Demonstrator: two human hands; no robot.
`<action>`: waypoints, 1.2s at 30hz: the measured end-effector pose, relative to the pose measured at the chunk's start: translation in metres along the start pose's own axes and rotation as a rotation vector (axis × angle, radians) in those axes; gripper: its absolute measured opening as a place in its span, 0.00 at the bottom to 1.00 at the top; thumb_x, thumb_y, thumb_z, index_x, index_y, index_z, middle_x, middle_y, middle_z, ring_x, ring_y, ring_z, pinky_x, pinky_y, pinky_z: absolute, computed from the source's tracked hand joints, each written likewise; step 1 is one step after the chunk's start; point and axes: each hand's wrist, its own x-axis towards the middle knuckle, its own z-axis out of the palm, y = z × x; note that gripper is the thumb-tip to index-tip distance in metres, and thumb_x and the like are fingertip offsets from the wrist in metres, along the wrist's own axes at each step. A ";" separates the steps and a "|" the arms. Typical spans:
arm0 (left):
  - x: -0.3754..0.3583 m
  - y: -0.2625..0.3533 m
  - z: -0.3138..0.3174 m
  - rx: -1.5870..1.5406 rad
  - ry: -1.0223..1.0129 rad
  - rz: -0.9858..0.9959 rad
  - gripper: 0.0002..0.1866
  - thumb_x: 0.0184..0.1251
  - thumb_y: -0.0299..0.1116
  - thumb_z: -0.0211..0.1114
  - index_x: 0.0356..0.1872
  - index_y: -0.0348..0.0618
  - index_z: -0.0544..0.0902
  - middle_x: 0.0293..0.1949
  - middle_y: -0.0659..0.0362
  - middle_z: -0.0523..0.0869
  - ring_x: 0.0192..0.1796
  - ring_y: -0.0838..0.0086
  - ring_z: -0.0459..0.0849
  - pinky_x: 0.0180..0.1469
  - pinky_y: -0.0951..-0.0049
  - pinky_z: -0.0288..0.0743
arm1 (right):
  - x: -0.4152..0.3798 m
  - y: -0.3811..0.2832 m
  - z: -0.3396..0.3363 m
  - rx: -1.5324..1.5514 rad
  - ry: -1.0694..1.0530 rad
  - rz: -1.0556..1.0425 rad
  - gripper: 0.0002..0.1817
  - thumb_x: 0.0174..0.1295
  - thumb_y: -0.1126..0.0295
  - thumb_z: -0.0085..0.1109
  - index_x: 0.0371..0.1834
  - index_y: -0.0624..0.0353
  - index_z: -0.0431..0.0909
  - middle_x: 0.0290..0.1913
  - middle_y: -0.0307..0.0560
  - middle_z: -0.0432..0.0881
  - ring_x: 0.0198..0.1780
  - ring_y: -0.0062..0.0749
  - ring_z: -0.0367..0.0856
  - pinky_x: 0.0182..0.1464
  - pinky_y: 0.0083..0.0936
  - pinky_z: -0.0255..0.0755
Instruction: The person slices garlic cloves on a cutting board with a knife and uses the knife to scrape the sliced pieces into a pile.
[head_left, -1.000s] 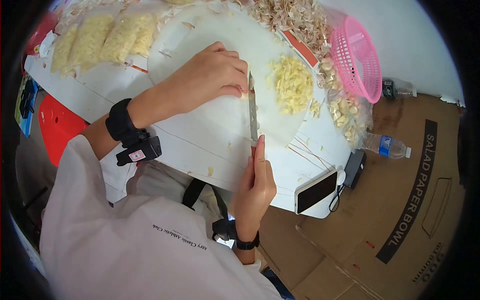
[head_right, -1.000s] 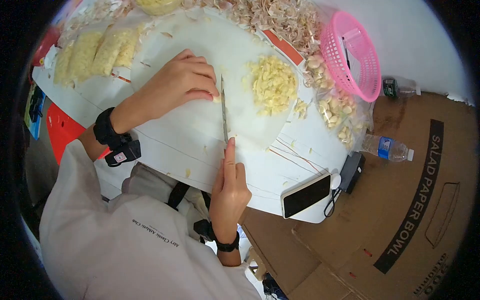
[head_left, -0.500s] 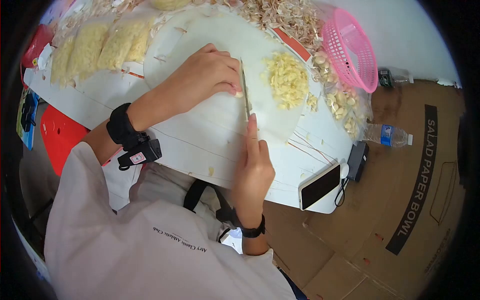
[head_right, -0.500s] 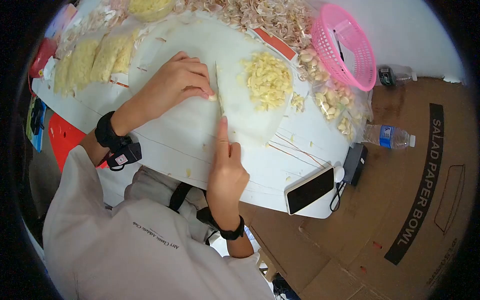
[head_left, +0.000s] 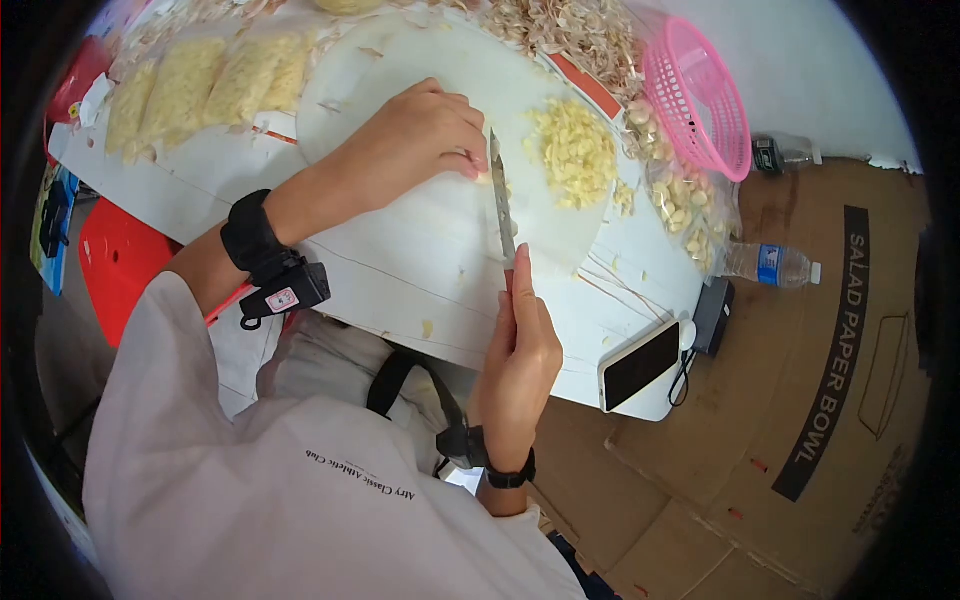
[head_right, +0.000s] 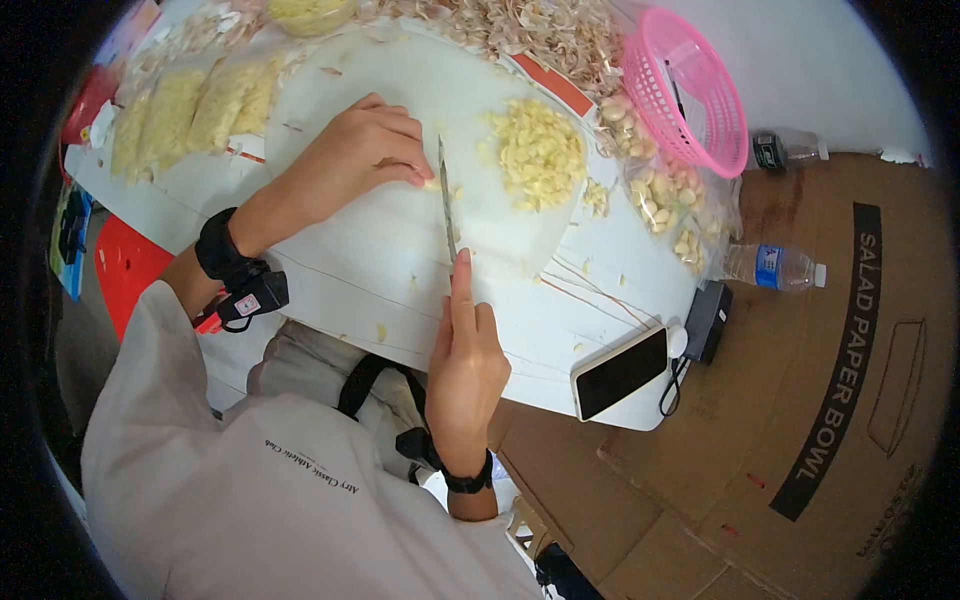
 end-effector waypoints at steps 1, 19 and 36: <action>0.000 -0.001 0.000 0.005 -0.005 0.006 0.06 0.60 0.33 0.65 0.28 0.44 0.86 0.32 0.64 0.85 0.42 0.70 0.81 0.55 0.68 0.66 | 0.000 0.000 -0.001 -0.022 -0.004 -0.003 0.35 0.66 0.81 0.58 0.76 0.43 0.67 0.28 0.47 0.73 0.24 0.40 0.73 0.29 0.37 0.71; 0.000 0.001 0.002 0.030 0.022 -0.038 0.05 0.59 0.34 0.68 0.30 0.46 0.89 0.31 0.61 0.86 0.39 0.66 0.81 0.51 0.67 0.69 | 0.022 0.004 0.016 0.021 -0.004 -0.032 0.37 0.64 0.82 0.57 0.77 0.44 0.65 0.30 0.49 0.74 0.26 0.45 0.76 0.29 0.39 0.72; 0.003 -0.002 0.001 0.029 -0.004 0.004 0.06 0.60 0.34 0.68 0.29 0.44 0.88 0.31 0.60 0.86 0.40 0.64 0.82 0.50 0.67 0.69 | 0.023 0.009 0.024 0.139 0.069 -0.033 0.30 0.67 0.81 0.55 0.74 0.50 0.69 0.30 0.54 0.78 0.29 0.49 0.79 0.34 0.39 0.75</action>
